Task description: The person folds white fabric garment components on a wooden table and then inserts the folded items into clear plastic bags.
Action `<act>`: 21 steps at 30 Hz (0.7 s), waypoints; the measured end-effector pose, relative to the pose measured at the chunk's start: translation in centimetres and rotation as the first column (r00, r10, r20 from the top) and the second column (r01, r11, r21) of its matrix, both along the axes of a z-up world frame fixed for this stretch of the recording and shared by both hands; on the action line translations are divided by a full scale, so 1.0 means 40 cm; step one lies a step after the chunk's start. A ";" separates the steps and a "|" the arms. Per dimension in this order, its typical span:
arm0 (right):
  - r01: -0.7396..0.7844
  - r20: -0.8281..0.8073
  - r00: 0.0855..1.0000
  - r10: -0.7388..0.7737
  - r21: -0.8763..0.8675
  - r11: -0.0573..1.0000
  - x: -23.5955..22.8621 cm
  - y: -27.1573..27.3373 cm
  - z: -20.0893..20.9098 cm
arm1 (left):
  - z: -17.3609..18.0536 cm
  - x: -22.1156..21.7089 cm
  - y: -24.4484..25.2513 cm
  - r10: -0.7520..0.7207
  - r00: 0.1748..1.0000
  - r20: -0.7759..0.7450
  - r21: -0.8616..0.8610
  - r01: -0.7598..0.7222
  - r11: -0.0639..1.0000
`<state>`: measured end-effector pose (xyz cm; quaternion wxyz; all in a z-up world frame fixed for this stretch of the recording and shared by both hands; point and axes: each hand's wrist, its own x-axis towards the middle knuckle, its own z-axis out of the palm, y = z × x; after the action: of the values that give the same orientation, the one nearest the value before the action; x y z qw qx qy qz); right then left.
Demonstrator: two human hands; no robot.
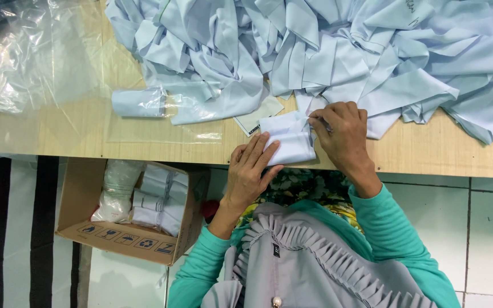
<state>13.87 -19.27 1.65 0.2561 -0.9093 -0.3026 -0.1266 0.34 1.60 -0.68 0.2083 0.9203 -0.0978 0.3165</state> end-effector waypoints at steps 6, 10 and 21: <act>-0.067 0.076 0.995 0.067 -0.003 0.998 -0.010 0.024 0.034 | -0.010 -0.003 0.001 -0.007 1.000 -0.008 0.025 0.007 1.000; -0.192 0.090 0.977 0.193 -0.023 0.981 -0.014 0.038 0.006 | -0.012 -0.005 0.003 -0.015 1.000 -0.027 0.026 0.015 1.000; -0.322 -0.024 0.947 0.321 -0.089 0.942 -0.038 0.015 0.096 | -0.010 -0.006 0.001 -0.015 0.998 -0.067 -0.012 0.014 1.000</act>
<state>12.35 -18.68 5.47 0.2326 -0.8591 -0.4513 -0.0649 0.10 1.63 -1.06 0.2189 0.9284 -0.0956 0.2845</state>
